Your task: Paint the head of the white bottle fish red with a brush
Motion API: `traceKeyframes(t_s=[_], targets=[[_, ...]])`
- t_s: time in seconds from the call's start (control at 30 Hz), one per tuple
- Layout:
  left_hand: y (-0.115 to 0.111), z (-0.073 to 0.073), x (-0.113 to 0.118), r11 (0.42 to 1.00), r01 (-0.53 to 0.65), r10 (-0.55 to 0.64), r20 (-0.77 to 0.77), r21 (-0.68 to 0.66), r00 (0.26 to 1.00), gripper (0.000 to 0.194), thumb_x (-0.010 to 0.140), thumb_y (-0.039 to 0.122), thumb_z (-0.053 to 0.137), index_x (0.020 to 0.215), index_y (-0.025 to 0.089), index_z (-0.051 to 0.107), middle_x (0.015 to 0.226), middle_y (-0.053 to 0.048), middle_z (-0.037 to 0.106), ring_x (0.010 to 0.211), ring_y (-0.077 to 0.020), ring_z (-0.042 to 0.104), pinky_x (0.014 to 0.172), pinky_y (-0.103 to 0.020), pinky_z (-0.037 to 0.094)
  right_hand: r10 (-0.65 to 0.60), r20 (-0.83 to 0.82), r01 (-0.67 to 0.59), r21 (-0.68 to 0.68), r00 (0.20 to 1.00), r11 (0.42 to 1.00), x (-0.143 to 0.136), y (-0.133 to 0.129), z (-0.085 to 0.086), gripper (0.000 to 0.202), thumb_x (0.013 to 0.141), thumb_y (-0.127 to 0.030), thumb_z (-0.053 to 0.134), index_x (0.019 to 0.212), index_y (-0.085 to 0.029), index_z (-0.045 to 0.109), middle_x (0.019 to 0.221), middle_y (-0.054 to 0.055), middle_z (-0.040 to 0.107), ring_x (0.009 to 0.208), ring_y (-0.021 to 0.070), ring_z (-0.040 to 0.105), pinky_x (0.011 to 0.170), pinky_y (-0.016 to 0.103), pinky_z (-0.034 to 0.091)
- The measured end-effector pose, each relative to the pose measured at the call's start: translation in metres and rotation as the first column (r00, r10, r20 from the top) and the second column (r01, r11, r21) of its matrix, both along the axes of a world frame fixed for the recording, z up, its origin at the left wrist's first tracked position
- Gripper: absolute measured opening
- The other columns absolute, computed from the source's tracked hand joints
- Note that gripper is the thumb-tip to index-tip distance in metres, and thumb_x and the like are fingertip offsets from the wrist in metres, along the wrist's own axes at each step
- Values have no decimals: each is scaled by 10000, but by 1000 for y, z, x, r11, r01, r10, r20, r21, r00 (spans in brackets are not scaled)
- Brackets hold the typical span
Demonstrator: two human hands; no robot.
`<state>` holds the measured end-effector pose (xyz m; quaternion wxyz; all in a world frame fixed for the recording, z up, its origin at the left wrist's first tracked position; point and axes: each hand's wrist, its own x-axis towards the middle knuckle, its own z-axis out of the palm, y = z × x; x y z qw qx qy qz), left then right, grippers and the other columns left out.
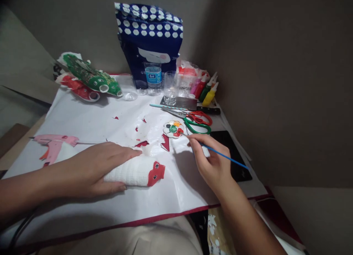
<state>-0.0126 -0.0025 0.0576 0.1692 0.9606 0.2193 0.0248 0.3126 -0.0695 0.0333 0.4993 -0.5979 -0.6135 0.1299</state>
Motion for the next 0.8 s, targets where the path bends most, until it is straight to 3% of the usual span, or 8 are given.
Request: traceKeyframes(t_s=[0.13, 0.27, 0.57, 0.8], targets=[[1, 0, 0, 1000, 6, -6, 16, -12, 1000, 685, 931, 442, 663, 1532, 241, 406, 1444, -128, 646, 1200, -334, 675, 963, -465, 510, 270, -47, -264, 95, 962, 960, -17, -39, 18, 203, 976, -127, 577, 992, -236, 748, 802, 25, 723, 762, 186, 710, 701, 319, 567], [1, -1, -1, 1000, 9, -9, 20, 10, 1000, 679, 952, 431, 637, 1546, 238, 373, 1454, -131, 637, 1210, -330, 669, 972, -464, 498, 464, -3, -462, 83, 886, 883, -30, -51, 26, 244, 935, -52, 542, 1031, -202, 709, 795, 26, 714, 740, 169, 694, 684, 314, 566], [-2, 1, 1, 999, 35, -36, 27, 31, 999, 628, 979, 429, 608, 1522, 221, 372, 1419, -129, 657, 1177, -320, 678, 943, -443, 496, 509, -25, -508, 27, 861, 861, -34, -45, 20, 216, 943, -62, 547, 1014, -204, 693, 794, 20, 705, 734, 154, 668, 672, 300, 543], [0, -1, 0, 998, 46, -46, 13, 52, 999, 641, 1013, 452, 565, 1555, 215, 320, 1441, -145, 638, 1188, -320, 672, 948, -447, 486, 465, -49, -465, 14, 884, 885, -31, -46, 14, 233, 958, -55, 546, 1032, -221, 691, 828, 13, 704, 779, 152, 667, 718, 300, 532]])
